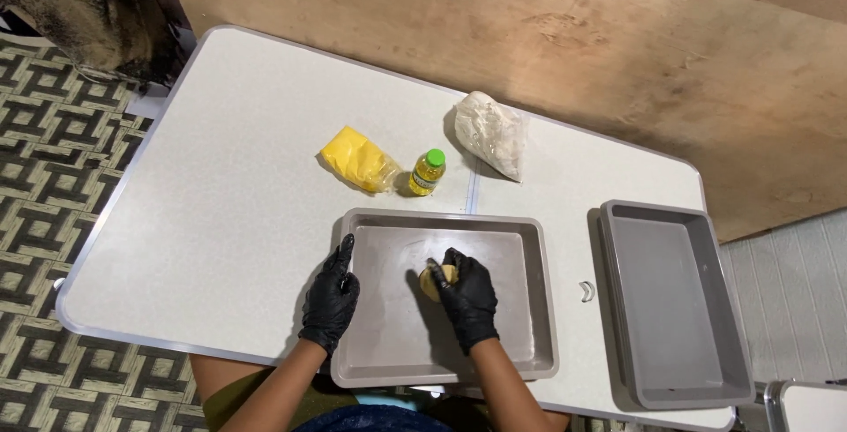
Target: Kneading a small portion of dough on a metal tray and organizing several baking trays on a work table.
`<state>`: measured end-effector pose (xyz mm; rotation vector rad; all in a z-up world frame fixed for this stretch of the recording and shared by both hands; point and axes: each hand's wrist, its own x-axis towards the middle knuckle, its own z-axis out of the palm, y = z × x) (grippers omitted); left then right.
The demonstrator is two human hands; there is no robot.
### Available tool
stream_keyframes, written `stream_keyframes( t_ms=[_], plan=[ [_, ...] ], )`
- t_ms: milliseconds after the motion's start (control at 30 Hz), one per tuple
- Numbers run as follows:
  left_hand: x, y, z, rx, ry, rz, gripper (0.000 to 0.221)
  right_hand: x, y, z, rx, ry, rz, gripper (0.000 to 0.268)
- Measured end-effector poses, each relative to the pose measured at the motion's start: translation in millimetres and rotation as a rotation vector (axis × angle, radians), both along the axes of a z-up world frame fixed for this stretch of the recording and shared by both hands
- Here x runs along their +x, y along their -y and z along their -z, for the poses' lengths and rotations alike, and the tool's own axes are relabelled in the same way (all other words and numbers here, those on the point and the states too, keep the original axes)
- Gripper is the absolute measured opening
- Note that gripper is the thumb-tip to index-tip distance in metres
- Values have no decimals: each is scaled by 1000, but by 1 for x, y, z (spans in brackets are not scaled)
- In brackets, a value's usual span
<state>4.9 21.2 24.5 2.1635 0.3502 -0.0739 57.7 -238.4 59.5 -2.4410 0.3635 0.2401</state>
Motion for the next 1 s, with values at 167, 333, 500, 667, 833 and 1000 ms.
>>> stream_keyframes(
  t_ms=[167, 333, 500, 667, 833, 1000],
  plan=[
    [1, 1, -3, 53, -36, -4, 75, -15, -39, -48, -256, 63, -349, 71],
    [-5, 4, 15, 33, 119, -34, 75, -39, -49, -3, -287, 129, -559, 63],
    [-2, 2, 3, 22, 32, -23, 74, -26, -39, 26, 36, 26, -364, 52],
    [-2, 2, 16, 14, 59, -37, 73, 1, 31, 68, 1203, -71, 215, 43],
    [-3, 4, 9, 14, 55, -47, 72, 3, 107, 42, 914, 137, 441, 76],
    [-2, 4, 0, 23, 61, -32, 73, -25, 61, -54, 820, 685, 419, 46]
  ],
)
